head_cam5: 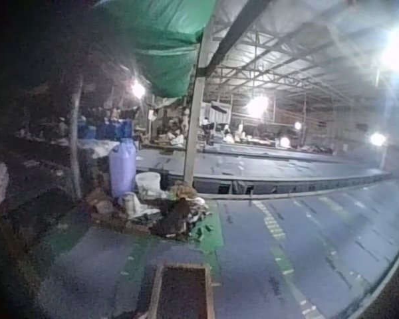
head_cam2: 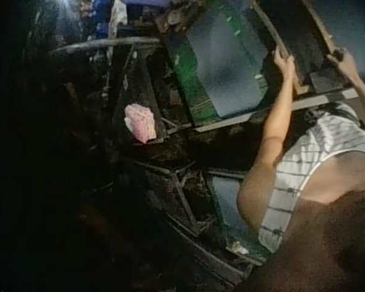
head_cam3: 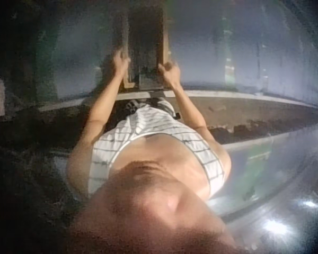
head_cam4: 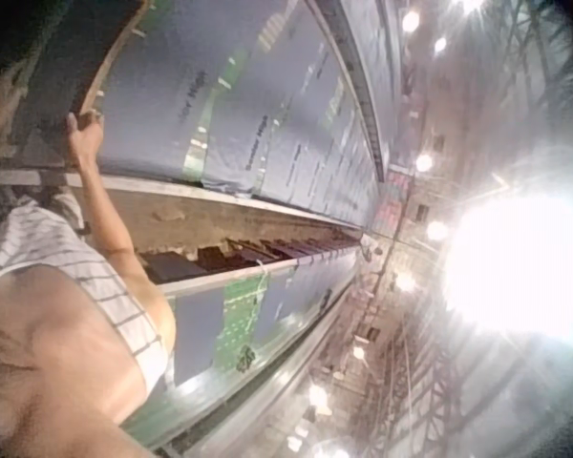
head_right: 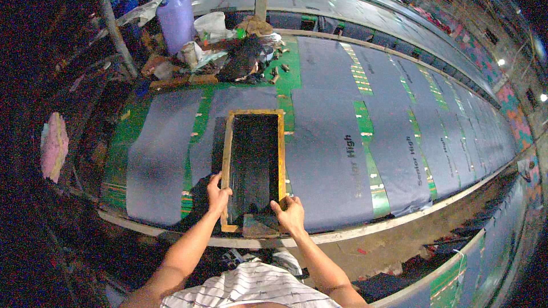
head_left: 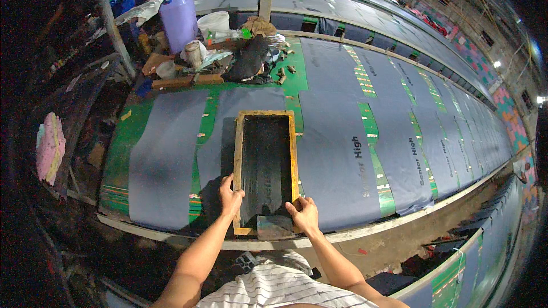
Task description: The person uses a squeegee to spread ink across a screen printing frame placed on a padded surface. They repeatedly pull the squeegee to distribute the ink evenly, then briefly walk to a nearby table to pick up a small container and return to the frame to continue spreading the ink.
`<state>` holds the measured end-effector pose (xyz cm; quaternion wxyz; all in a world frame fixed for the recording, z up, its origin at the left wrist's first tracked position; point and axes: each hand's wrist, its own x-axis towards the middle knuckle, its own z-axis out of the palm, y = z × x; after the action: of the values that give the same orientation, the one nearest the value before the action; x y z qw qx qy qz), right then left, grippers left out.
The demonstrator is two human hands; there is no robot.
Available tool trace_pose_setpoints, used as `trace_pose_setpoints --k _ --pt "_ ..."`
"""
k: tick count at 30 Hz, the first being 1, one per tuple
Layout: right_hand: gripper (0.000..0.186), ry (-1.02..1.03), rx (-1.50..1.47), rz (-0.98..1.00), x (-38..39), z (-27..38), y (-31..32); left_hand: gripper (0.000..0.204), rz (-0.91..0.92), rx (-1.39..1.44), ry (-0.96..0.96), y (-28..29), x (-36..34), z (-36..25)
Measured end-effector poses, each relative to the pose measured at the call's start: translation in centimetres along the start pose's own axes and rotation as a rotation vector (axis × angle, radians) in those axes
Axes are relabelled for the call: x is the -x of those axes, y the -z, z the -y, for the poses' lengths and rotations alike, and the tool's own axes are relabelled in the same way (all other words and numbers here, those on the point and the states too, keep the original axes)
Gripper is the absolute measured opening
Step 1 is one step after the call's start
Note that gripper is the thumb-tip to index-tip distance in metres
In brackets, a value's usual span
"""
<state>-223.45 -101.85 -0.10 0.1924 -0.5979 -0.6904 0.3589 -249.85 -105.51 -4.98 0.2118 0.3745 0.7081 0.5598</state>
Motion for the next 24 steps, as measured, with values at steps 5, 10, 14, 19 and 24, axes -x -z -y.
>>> trace_pose_setpoints --k 5,10,14,19,24 --pt "0.056 0.001 0.036 0.016 0.1 -1.1 0.2 0.070 0.038 -0.009 0.056 -0.5 0.4 0.2" --pt "0.053 -0.008 -0.001 0.030 0.0 -1.1 0.4 0.070 0.016 -0.055 0.033 -0.9 0.5 1.5" --pt "0.050 -0.007 -0.007 0.027 -0.1 -1.5 0.7 0.070 0.007 -0.036 0.009 -1.3 0.6 1.5" --pt "0.049 0.012 -0.008 0.016 -0.1 -1.1 0.9 0.069 0.024 -0.049 0.026 -1.4 0.6 1.6" --pt "0.046 0.014 -0.001 0.026 -0.4 -1.6 0.8 0.067 0.024 -0.040 0.029 -1.5 0.7 1.2"
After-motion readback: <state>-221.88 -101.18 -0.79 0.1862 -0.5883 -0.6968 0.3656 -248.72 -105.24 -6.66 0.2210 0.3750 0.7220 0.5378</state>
